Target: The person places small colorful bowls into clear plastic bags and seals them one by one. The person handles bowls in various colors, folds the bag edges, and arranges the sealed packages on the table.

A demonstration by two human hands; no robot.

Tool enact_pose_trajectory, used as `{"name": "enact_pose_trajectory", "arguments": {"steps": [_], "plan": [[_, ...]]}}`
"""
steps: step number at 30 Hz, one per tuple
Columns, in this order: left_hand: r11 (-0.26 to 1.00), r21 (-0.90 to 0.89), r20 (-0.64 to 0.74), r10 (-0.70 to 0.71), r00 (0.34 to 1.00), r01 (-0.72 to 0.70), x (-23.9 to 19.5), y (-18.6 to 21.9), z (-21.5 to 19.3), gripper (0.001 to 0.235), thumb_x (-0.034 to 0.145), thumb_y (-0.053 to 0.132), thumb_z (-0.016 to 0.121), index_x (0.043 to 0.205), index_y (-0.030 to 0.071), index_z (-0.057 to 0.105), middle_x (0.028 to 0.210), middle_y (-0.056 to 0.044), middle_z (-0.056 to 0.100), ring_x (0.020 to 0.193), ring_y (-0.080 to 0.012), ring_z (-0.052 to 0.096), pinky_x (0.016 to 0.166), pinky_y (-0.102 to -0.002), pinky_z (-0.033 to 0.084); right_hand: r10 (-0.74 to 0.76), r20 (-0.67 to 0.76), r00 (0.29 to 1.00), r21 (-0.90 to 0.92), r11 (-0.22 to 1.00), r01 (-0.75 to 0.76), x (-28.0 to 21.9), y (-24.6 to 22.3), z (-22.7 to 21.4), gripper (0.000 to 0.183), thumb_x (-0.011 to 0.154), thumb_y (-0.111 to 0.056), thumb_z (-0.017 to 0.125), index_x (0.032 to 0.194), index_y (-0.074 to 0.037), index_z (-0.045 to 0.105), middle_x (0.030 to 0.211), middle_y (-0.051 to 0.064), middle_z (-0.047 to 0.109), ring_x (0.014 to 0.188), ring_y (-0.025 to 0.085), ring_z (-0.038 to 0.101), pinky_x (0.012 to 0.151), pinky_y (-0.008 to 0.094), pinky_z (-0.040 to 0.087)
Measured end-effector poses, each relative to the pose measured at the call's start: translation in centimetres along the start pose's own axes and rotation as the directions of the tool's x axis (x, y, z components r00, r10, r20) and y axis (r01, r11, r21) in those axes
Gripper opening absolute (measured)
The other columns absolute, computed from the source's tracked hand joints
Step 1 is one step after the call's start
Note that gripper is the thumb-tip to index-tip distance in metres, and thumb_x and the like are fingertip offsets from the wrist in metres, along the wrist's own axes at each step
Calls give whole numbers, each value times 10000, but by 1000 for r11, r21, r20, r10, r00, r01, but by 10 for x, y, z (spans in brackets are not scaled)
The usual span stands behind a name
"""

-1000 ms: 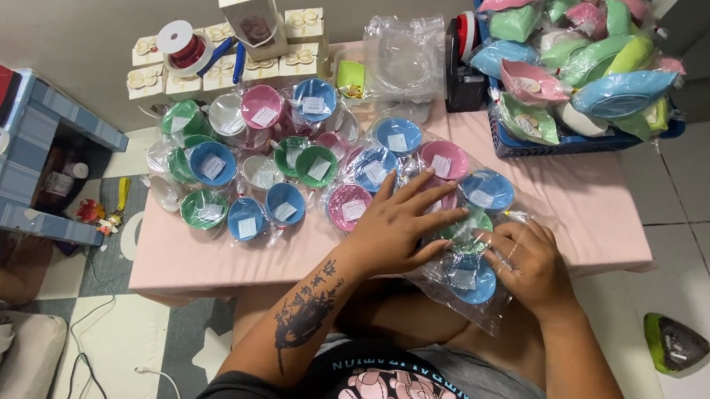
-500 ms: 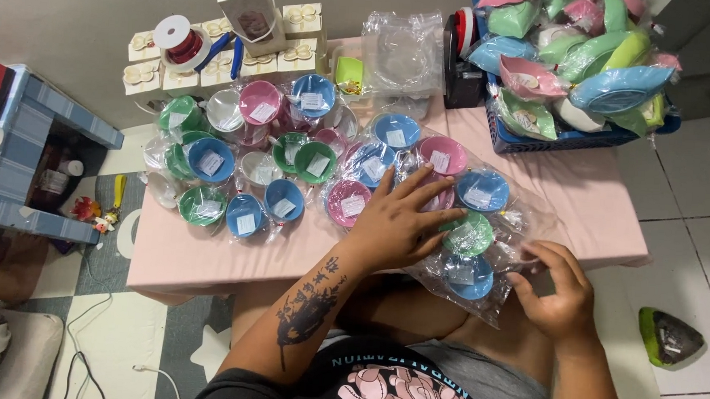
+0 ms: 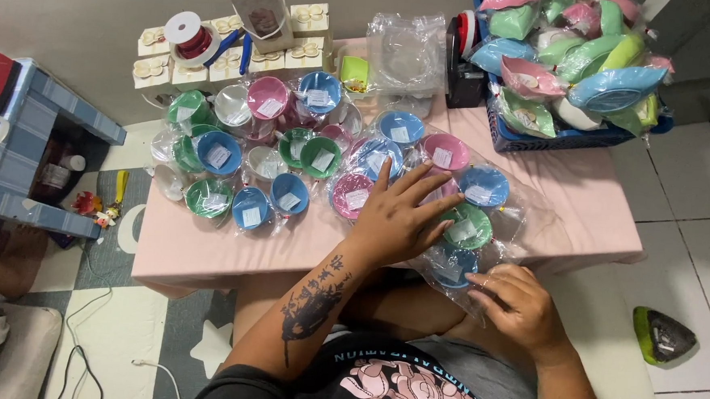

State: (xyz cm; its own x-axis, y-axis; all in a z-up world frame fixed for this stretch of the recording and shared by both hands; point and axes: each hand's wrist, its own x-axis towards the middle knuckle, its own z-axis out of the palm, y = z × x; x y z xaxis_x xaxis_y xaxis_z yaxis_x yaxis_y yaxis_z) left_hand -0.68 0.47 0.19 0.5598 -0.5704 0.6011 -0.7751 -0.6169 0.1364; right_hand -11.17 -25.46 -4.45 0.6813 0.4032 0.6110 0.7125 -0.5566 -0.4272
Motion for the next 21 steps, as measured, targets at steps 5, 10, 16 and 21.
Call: {"name": "enact_pose_trajectory", "arguments": {"steps": [5,10,16,21], "plan": [[999,-48,-69,-21,997,18,-10,6,-13,403,1000,378,731,1373,234,679,1462,-88,662,1410,-328,599,1141,-717,408,2,0,1000,-1,1000,-2,8,1,7,163,821,-73,864,945,-6,783,886,81,798,768,218,735,778,342,603],[997,-72,-63,-10,998,5,-29,12,-3,497,977,380,786,1434,253,638,1541,-79,608,1490,-330,542,1216,-754,333,6,-4,1000,-94,996,-6,1,8,17,140,831,-100,865,951,-60,803,907,47,809,758,197,749,747,344,588],[986,-169,-227,-45,973,7,-66,9,-31,406,988,211,706,1385,154,646,1460,-152,620,1395,-390,579,1201,-644,367,8,47,999,-3,1000,-8,15,-9,9,224,808,-127,870,1002,-43,794,880,50,785,750,191,707,746,336,571],[952,5,-382,-282,880,307,-119,-26,-43,323,858,40,645,1164,111,718,1219,-139,686,1198,-333,572,1058,-493,424,96,21,995,35,995,-97,-6,-11,-4,330,831,-136,833,1129,-5,773,946,77,795,770,185,704,730,300,608]]}}
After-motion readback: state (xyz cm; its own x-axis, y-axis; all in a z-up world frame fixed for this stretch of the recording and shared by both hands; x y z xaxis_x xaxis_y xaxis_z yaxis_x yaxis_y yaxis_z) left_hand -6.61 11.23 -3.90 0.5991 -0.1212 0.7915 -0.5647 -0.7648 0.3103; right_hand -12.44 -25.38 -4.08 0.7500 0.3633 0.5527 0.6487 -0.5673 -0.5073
